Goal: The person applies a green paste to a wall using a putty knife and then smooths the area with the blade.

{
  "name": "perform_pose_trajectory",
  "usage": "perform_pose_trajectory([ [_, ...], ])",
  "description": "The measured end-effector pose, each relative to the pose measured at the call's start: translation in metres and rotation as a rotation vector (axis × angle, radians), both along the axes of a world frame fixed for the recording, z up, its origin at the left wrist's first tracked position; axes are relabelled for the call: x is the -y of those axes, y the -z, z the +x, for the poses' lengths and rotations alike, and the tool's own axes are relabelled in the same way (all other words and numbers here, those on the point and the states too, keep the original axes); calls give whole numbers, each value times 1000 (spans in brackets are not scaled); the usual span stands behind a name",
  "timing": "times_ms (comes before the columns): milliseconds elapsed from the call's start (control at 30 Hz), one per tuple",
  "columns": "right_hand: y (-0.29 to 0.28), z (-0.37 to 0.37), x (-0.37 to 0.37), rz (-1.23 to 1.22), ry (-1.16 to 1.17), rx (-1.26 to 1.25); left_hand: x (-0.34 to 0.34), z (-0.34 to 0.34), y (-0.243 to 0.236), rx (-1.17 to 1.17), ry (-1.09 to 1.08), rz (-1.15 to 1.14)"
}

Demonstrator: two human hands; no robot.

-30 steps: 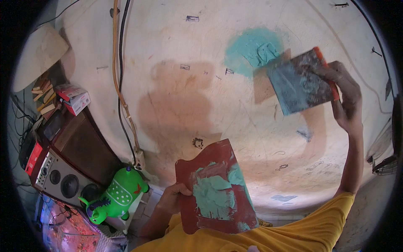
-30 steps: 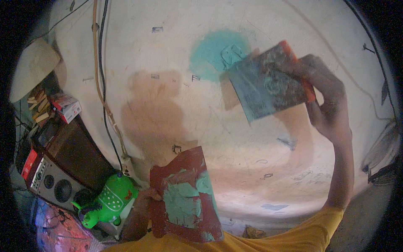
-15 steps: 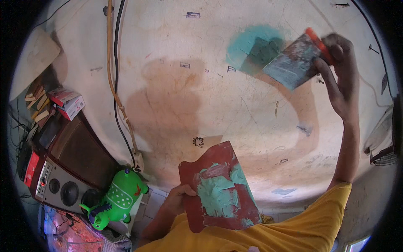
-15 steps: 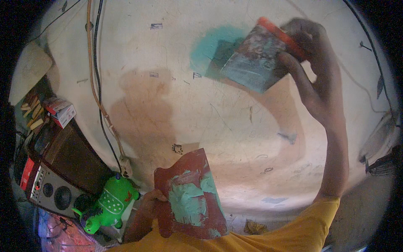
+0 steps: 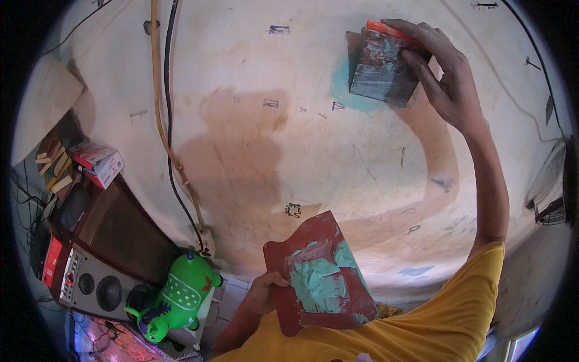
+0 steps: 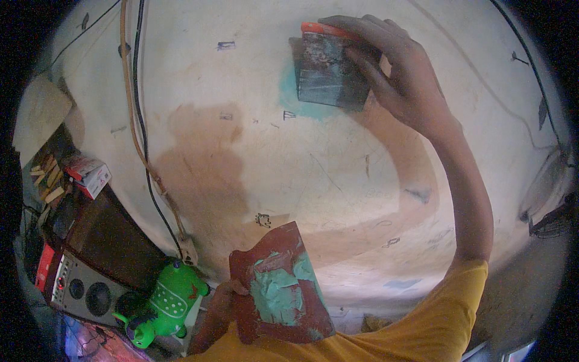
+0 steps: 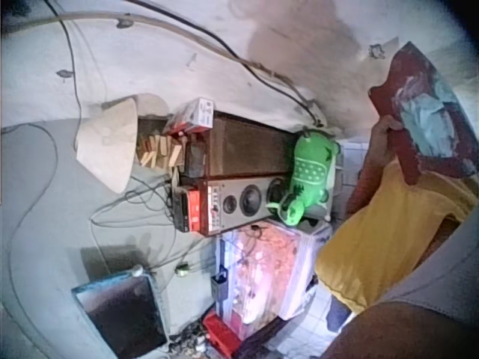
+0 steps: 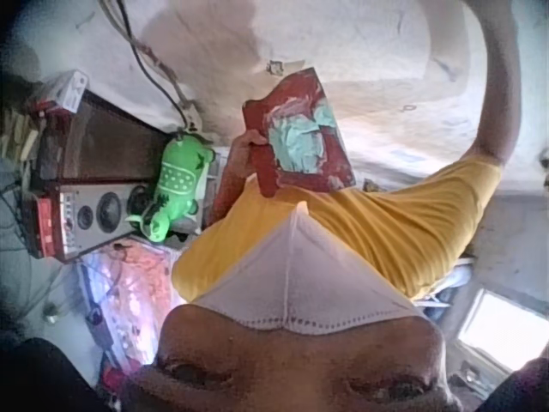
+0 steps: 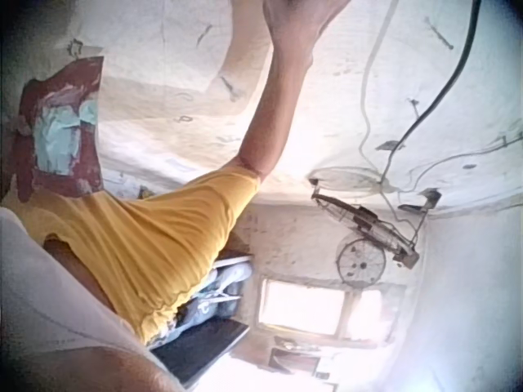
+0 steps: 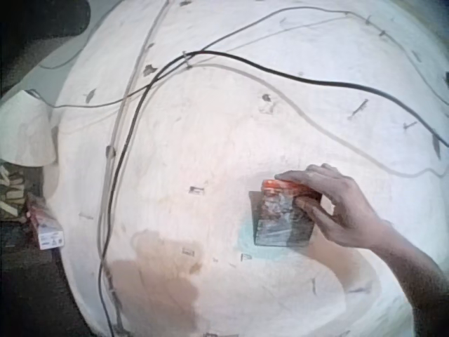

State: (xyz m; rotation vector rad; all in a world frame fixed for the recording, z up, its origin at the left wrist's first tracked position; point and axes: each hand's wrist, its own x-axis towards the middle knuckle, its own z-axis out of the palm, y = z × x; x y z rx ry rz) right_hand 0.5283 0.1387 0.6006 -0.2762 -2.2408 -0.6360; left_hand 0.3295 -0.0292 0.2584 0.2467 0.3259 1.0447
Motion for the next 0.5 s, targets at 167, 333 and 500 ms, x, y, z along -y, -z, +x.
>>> perform_pose_trajectory([
  [167, -3, -8, -4, 80, 10, -19, 0, -4, -6, 29, 68, -54],
  [333, -7, -10, -4, 84, 167, -47, -1, 9, -35, -336, -121, -229],
  [500, -22, -11, 19, 94, 189, -236, 0, 4, -33, -353, -109, -202],
])
